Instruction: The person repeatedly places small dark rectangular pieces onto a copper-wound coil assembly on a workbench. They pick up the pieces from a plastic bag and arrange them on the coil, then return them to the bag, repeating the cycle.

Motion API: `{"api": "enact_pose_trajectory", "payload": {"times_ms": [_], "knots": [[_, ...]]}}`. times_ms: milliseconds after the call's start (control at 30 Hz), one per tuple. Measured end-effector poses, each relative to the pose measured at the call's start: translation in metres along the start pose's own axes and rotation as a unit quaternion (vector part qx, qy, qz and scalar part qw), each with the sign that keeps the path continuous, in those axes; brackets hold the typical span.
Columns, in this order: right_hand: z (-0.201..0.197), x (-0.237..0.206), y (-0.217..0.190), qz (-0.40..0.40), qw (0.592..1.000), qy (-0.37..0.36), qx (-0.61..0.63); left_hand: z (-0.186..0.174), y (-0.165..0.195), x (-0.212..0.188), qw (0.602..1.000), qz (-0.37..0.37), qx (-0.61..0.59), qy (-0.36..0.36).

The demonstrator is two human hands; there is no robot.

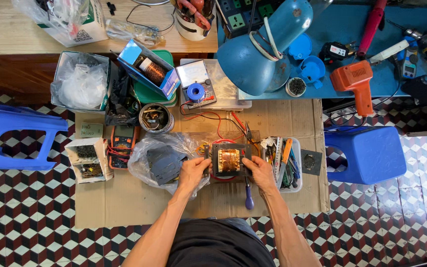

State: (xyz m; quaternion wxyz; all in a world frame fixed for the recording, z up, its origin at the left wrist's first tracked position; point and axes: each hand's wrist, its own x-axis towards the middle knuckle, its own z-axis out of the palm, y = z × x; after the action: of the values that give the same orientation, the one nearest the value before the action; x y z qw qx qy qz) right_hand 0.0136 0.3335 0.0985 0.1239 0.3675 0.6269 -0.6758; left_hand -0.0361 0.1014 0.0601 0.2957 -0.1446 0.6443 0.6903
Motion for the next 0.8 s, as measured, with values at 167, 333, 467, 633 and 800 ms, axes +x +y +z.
{"api": "enact_pose_trajectory", "payload": {"times_ms": [167, 333, 467, 633, 800], "knots": [[-0.031, 0.007, 0.029, -0.015, 0.995, 0.043, 0.089, -0.059, -0.005, -0.012, 0.995, -0.033, -0.068, 0.061], [-0.075, -0.006, 0.064, 0.011, 0.986, 0.091, 0.141, -0.112, -0.013, -0.015, 0.978, -0.057, -0.146, 0.138], [-0.091, -0.049, 0.067, 0.07, 0.987, 0.073, -0.127, -0.12, -0.019, -0.012, 0.976, -0.077, -0.032, 0.203], [-0.028, -0.094, 0.041, 0.047, 0.988, -0.042, -0.142, -0.12, -0.027, -0.017, 0.976, -0.061, -0.033, 0.206], [0.101, -0.078, 0.025, -0.072, 0.974, -0.17, -0.133, -0.127, -0.031, -0.035, 0.98, -0.025, -0.076, 0.18]]}}
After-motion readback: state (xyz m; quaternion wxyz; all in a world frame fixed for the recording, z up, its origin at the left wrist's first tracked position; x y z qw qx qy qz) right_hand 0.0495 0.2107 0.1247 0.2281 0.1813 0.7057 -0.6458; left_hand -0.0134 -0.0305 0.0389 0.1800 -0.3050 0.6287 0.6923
